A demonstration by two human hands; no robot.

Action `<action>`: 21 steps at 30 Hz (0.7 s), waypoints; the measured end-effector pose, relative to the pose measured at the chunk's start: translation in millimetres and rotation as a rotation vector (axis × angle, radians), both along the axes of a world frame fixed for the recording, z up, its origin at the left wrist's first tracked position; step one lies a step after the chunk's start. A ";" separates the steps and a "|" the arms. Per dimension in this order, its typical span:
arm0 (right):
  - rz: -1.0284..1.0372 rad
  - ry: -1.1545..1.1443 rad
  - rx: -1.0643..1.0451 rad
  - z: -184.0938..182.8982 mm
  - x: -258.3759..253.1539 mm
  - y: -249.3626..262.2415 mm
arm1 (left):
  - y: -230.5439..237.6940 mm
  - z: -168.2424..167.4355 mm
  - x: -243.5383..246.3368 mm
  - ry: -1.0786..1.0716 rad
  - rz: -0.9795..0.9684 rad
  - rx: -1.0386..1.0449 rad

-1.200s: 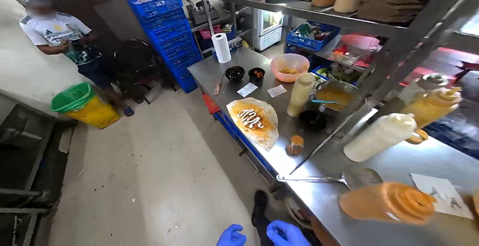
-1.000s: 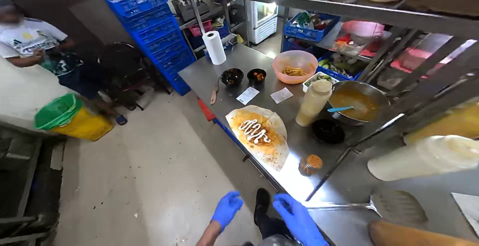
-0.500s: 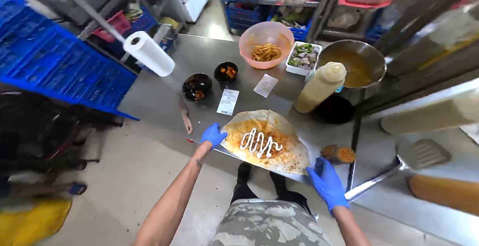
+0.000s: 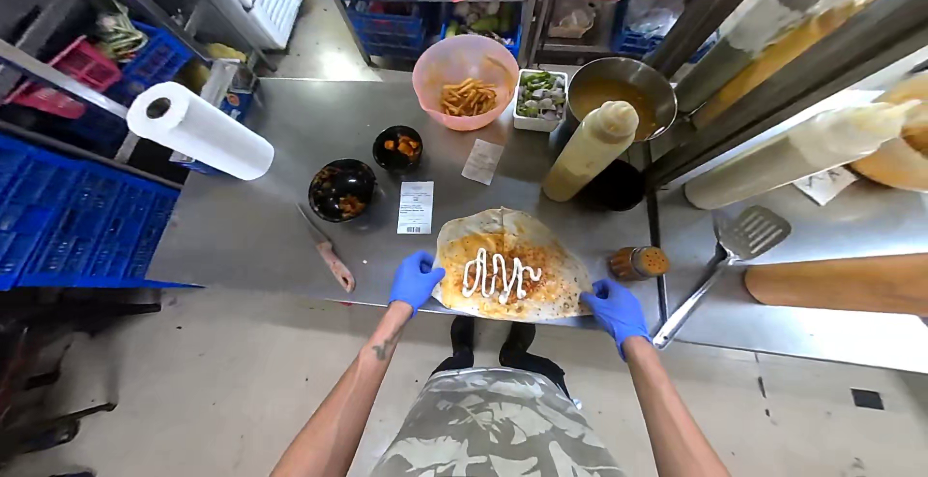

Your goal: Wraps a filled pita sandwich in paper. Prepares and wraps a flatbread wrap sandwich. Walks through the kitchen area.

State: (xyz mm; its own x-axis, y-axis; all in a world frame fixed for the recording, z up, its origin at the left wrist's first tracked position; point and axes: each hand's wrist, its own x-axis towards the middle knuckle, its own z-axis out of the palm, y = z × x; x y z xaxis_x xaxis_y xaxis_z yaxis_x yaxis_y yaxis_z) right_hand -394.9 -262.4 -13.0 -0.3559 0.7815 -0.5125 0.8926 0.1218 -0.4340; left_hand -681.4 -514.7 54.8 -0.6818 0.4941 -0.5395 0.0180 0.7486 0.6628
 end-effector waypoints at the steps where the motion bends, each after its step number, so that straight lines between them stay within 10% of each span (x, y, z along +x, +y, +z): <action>1: -0.004 0.019 0.003 2.6 0.1 -0.8 | 4.7 2.6 9.7 0.000 -0.035 0.027; 11: -0.147 0.260 -0.157 -16.4 6.1 3.3 | 44.6 -19.3 67.8 0.103 -0.311 0.126; 21: 0.072 0.493 -0.200 55.6 -84.8 -91.4 | 22.6 -58.7 60.7 0.484 -0.435 0.253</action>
